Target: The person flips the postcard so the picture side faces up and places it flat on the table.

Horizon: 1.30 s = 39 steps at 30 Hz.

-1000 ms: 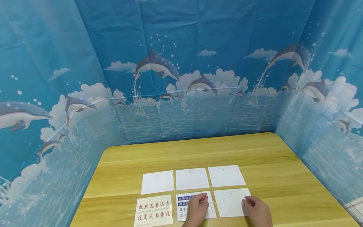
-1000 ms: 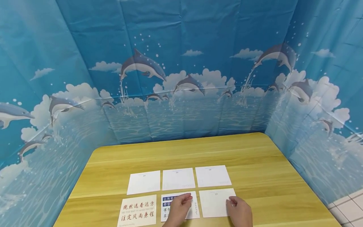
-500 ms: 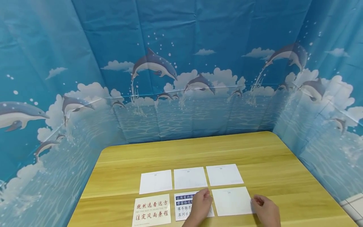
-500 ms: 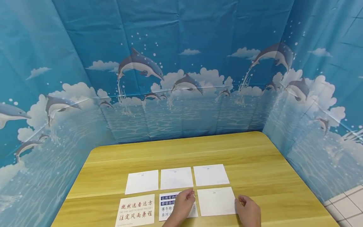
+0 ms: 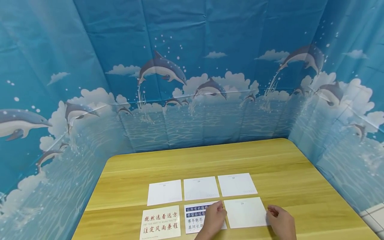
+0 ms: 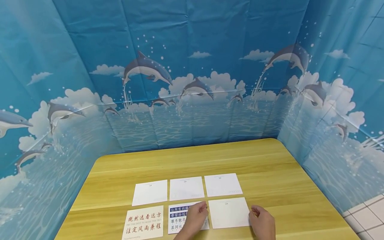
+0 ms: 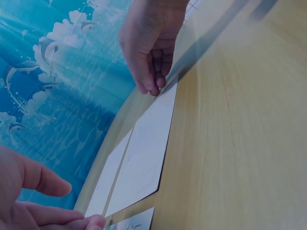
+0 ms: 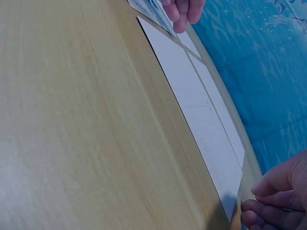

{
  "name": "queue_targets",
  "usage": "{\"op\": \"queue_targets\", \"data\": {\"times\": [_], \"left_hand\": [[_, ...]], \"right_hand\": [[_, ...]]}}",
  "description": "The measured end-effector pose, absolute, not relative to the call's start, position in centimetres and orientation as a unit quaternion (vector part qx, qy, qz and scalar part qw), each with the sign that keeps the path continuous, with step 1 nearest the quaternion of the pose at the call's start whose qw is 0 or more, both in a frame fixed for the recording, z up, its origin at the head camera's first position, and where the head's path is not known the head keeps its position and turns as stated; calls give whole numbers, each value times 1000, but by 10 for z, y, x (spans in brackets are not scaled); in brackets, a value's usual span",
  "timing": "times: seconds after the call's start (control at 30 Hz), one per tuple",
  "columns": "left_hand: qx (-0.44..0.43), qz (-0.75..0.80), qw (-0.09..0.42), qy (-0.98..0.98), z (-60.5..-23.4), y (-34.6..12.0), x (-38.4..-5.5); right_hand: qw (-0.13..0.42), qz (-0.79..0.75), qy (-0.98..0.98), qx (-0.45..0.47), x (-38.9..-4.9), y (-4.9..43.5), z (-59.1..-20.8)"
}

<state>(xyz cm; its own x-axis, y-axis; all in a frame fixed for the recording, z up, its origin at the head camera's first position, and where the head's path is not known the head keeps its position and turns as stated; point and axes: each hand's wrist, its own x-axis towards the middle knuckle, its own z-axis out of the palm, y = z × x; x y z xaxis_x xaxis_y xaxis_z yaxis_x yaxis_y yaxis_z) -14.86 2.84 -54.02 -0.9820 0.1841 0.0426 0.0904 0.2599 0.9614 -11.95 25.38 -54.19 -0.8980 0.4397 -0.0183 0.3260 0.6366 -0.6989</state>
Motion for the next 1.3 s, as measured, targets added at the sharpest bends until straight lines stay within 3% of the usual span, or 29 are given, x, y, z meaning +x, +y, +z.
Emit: {"op": "queue_targets", "data": {"times": [0.37,1.3], "left_hand": [[88,602,64,791,-540,34,-146],[66,603,46,794,-540,44,-143]], "right_hand": [[73,375,-900,-210,-118,254,-546],[114,357,-899,-229,-121,244,-554]]}}
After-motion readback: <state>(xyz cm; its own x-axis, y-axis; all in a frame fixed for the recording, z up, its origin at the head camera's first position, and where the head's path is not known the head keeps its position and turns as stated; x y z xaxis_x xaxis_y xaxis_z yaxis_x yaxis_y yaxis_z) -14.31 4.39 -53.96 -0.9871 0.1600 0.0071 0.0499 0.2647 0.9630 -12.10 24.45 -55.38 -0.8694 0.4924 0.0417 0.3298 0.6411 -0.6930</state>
